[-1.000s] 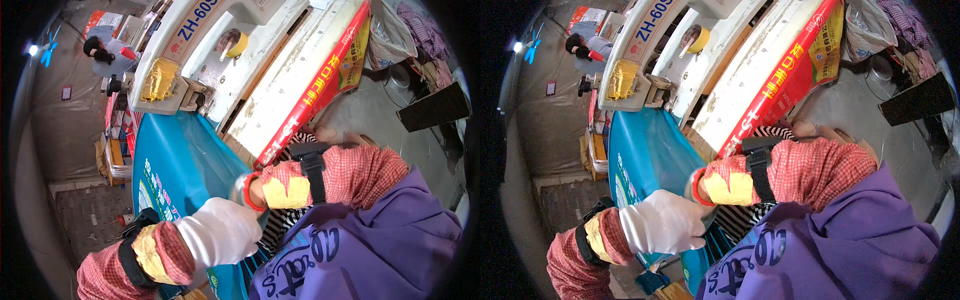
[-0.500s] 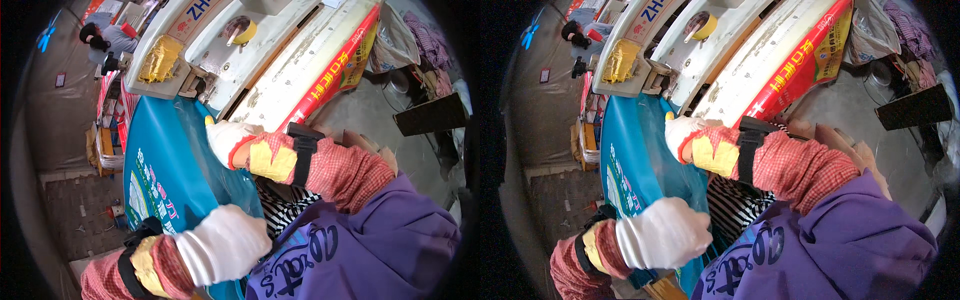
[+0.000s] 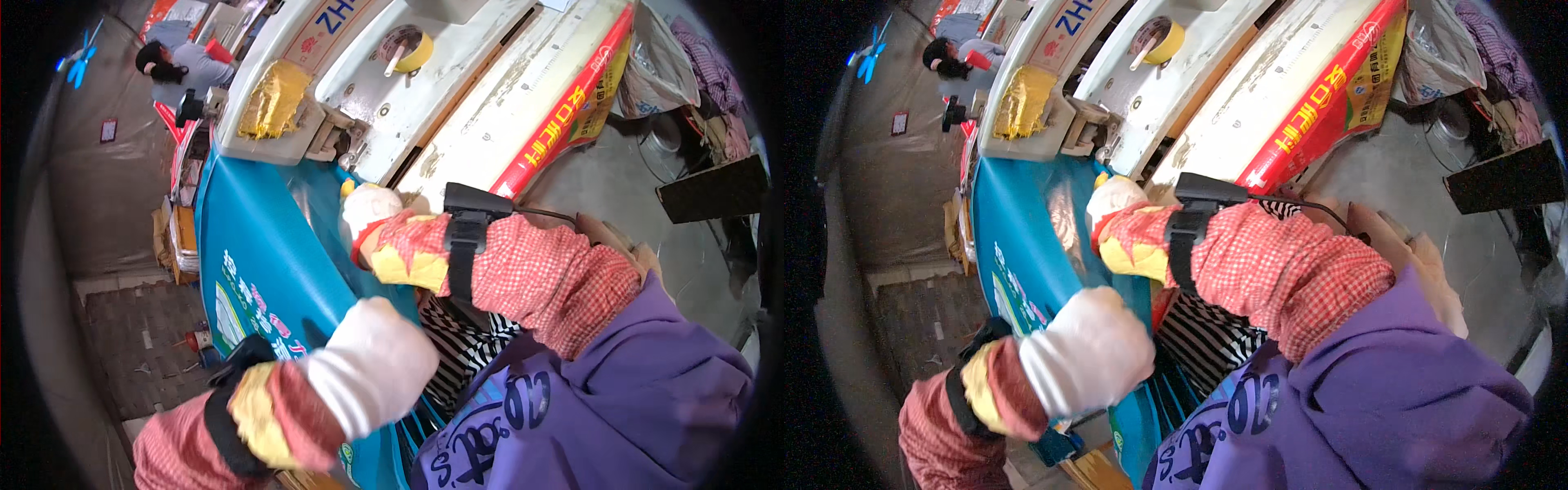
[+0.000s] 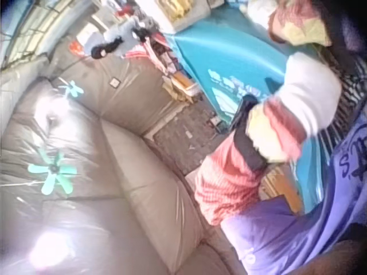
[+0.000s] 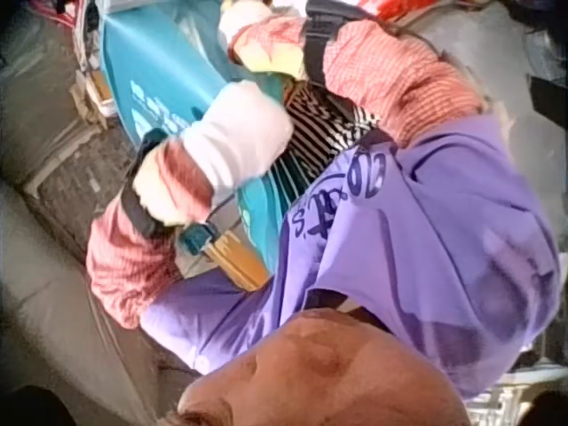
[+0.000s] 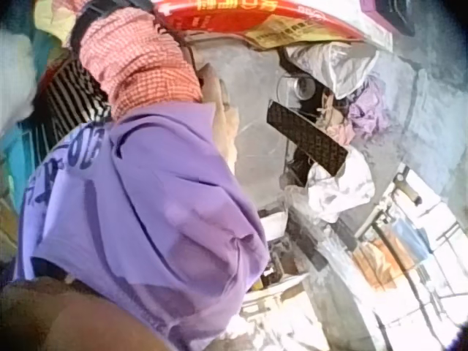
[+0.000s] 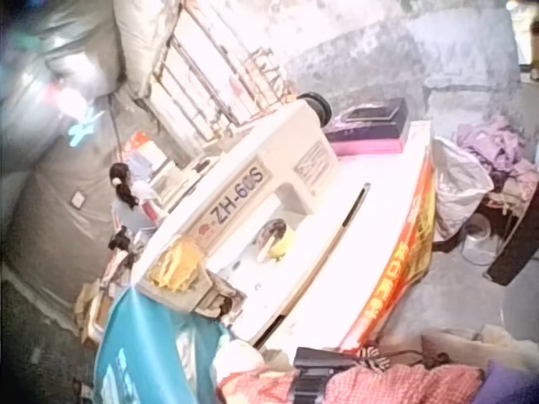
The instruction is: Sewing the edges or sealing large industrial plastic bags using a sewing machine.
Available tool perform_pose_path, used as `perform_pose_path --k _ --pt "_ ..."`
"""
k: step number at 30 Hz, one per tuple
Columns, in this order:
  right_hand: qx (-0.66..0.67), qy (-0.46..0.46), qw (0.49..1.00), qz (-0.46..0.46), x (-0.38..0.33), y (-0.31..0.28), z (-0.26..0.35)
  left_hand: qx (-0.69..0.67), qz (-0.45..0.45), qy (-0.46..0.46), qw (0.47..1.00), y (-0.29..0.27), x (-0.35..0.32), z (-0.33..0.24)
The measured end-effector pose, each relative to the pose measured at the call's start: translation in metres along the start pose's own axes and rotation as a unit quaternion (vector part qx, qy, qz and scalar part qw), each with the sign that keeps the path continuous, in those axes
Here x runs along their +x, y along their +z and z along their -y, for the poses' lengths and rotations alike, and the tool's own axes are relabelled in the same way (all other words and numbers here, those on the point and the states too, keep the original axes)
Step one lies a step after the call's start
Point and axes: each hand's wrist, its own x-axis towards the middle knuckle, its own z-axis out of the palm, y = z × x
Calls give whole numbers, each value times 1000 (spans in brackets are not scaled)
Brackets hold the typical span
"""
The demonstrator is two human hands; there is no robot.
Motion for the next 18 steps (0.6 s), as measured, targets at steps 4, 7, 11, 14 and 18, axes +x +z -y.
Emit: perform_pose_path --k 4,7,11,14,18 --pt "-30 -44 998 13 13 17 -9 -27 183 -146 972 -21 3 49" --pt "-137 -7 978 -156 6 32 -7 63 173 -219 958 -63 -45 72" --pt "-127 -76 982 -118 1 34 -3 73 202 -128 968 -47 -48 26" --pt "-165 -125 978 -16 9 22 -4 -15 98 6 995 -14 -13 -9" --pt "-144 -141 979 18 20 5 -6 33 31 -67 997 -19 21 19"
